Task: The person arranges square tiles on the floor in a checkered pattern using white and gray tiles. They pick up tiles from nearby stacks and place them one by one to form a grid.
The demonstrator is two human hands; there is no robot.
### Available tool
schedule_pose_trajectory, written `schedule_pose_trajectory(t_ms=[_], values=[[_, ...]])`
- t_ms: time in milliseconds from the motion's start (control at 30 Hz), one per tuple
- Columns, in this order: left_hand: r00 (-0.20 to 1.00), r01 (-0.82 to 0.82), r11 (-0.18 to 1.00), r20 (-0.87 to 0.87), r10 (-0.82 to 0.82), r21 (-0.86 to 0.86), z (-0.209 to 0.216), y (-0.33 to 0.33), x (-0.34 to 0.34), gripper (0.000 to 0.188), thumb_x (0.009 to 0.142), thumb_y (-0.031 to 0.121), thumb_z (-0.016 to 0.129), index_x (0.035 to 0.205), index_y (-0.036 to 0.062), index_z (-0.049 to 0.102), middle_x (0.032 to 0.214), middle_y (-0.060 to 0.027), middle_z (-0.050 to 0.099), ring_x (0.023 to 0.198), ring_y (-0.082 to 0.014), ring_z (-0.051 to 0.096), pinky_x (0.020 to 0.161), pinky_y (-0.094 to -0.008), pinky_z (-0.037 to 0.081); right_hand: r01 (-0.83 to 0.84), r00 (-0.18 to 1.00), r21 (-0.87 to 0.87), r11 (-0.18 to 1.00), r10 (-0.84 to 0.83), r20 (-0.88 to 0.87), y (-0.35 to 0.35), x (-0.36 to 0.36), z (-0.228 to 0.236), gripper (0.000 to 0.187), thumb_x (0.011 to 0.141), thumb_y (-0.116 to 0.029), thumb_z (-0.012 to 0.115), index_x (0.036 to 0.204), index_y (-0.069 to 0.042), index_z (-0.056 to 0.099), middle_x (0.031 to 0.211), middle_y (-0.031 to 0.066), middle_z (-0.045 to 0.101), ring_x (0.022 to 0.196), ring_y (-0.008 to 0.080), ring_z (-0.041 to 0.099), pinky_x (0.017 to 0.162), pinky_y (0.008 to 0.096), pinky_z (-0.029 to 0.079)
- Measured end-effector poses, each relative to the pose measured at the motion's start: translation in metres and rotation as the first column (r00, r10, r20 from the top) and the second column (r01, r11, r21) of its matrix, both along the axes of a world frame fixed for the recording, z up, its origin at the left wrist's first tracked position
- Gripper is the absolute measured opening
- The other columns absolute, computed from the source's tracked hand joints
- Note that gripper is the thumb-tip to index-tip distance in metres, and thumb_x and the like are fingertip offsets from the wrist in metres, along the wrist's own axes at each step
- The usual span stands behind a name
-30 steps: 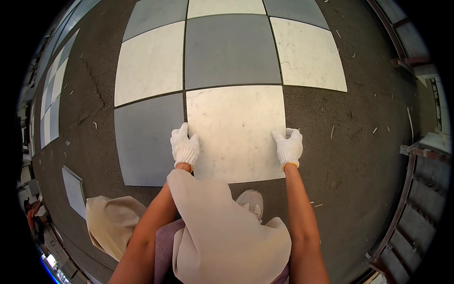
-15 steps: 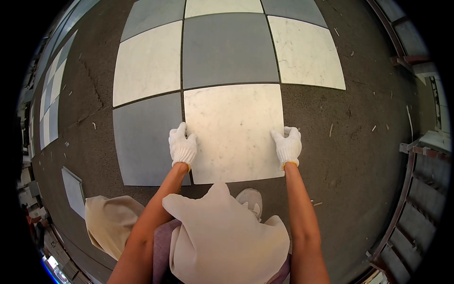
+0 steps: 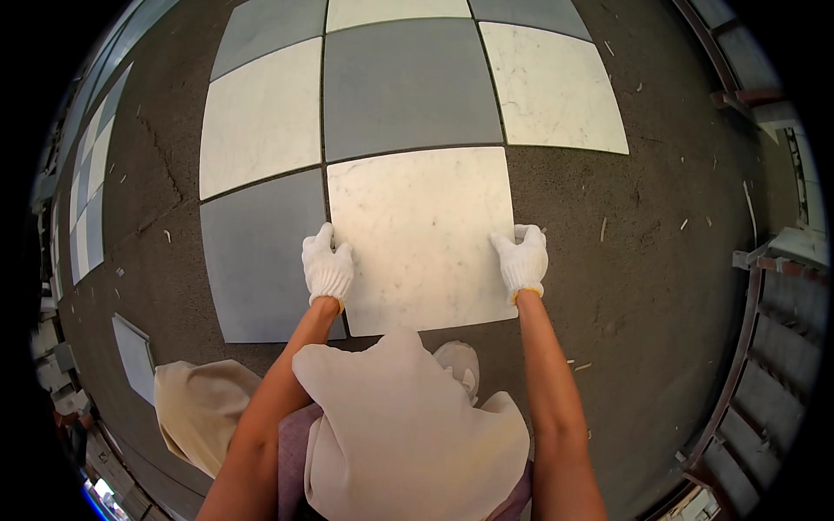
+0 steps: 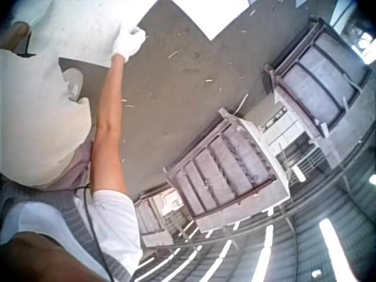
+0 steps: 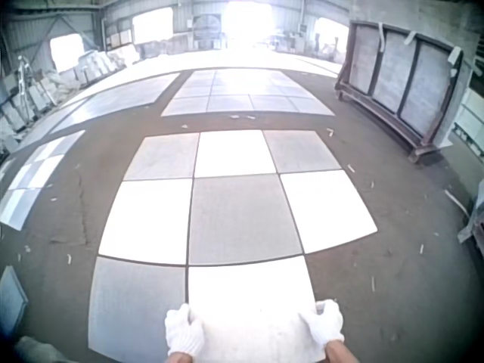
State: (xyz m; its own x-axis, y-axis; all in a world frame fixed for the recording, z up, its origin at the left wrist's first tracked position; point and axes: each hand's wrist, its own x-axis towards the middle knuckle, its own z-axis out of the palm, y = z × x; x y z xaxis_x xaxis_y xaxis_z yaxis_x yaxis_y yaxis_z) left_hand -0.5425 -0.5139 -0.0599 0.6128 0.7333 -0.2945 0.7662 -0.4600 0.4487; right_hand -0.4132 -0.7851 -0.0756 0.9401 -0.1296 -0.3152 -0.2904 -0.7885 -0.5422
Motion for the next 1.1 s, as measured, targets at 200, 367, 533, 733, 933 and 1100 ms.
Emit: schedule_pose_trajectory(t_ms=[200, 367, 533, 733, 933, 1100], values=[[1.0, -0.009, 1.0, 0.002, 0.009, -0.017, 0.002, -0.002, 0.002, 0.034, 0.08, 0.015, 0.059, 0.113, 0.0078, 0.059, 0.105, -0.0193, 0.054, 0.099, -0.037, 0.054, 0.082, -0.0461, 0.048, -0.001, 1.0, -0.005, 1.0, 0.001, -0.009, -0.002, 0.001, 0.0, 0.046, 0.071, -0.034, 0.08, 0.101, -0.002, 0.064, 0.11, 0.0157, 0.062, 0.095, 0.0296, 0.063, 0.085, 0.0398, 0.05], [0.999, 0.023, 0.997, 0.027, -0.021, -0.077, 0.004, 0.008, 0.001, 0.023, 0.08, 0.013, 0.056, 0.101, 0.0044, 0.06, 0.093, -0.0208, 0.055, 0.091, -0.0373, 0.055, 0.078, -0.0448, 0.047, -0.006, 1.0, 0.013, 1.0, 0.006, 0.0, -0.001, 0.002, -0.005, 0.046, 0.073, -0.033, 0.079, 0.104, -0.001, 0.064, 0.109, 0.0148, 0.064, 0.096, 0.0276, 0.064, 0.085, 0.0381, 0.05], [0.989, 0.141, 0.914, 0.023, -0.143, -0.381, 0.003, 0.058, 0.006, 0.036, 0.079, 0.011, 0.053, 0.11, 0.0032, 0.07, 0.093, -0.0169, 0.072, 0.085, -0.0291, 0.067, 0.08, -0.0301, 0.049, 0.018, 0.998, 0.164, 0.986, -0.008, -0.061, -0.009, 0.005, 0.001, 0.043, 0.08, -0.026, 0.075, 0.111, 0.002, 0.065, 0.106, 0.0133, 0.069, 0.096, 0.0213, 0.065, 0.085, 0.0328, 0.05], [0.991, 0.121, 0.952, -0.022, -0.132, -0.282, 0.005, 0.059, 0.009, 0.025, 0.076, 0.009, 0.053, 0.092, 0.0073, 0.072, 0.094, -0.0206, 0.068, 0.091, -0.0402, 0.065, 0.08, -0.0415, 0.053, 0.007, 0.996, 0.216, 0.976, 0.012, -0.086, -0.009, 0.003, 0.002, 0.043, 0.083, -0.024, 0.073, 0.114, 0.004, 0.063, 0.109, 0.0133, 0.068, 0.099, 0.0194, 0.063, 0.087, 0.0322, 0.048], [0.99, 0.12, 0.954, -0.041, -0.136, -0.274, 0.009, 0.055, 0.008, 0.031, 0.077, 0.016, 0.053, 0.099, 0.0058, 0.072, 0.099, -0.0219, 0.068, 0.096, -0.0395, 0.064, 0.084, -0.0402, 0.051, 0.024, 0.998, 0.239, 0.971, -0.009, -0.065, -0.009, 0.002, 0.0, 0.043, 0.083, -0.023, 0.073, 0.114, 0.005, 0.062, 0.109, 0.0143, 0.067, 0.099, 0.0199, 0.063, 0.089, 0.0328, 0.048], [0.991, 0.091, 0.953, -0.068, -0.115, -0.288, 0.015, 0.052, 0.01, 0.034, 0.077, 0.017, 0.054, 0.103, 0.0043, 0.071, 0.1, -0.0218, 0.068, 0.096, -0.0382, 0.064, 0.085, -0.0379, 0.05, 0.018, 0.999, 0.237, 0.971, -0.007, -0.047, -0.011, 0.003, -0.005, 0.042, 0.083, -0.023, 0.073, 0.113, 0.005, 0.063, 0.109, 0.0144, 0.068, 0.098, 0.0204, 0.063, 0.088, 0.0331, 0.049]])
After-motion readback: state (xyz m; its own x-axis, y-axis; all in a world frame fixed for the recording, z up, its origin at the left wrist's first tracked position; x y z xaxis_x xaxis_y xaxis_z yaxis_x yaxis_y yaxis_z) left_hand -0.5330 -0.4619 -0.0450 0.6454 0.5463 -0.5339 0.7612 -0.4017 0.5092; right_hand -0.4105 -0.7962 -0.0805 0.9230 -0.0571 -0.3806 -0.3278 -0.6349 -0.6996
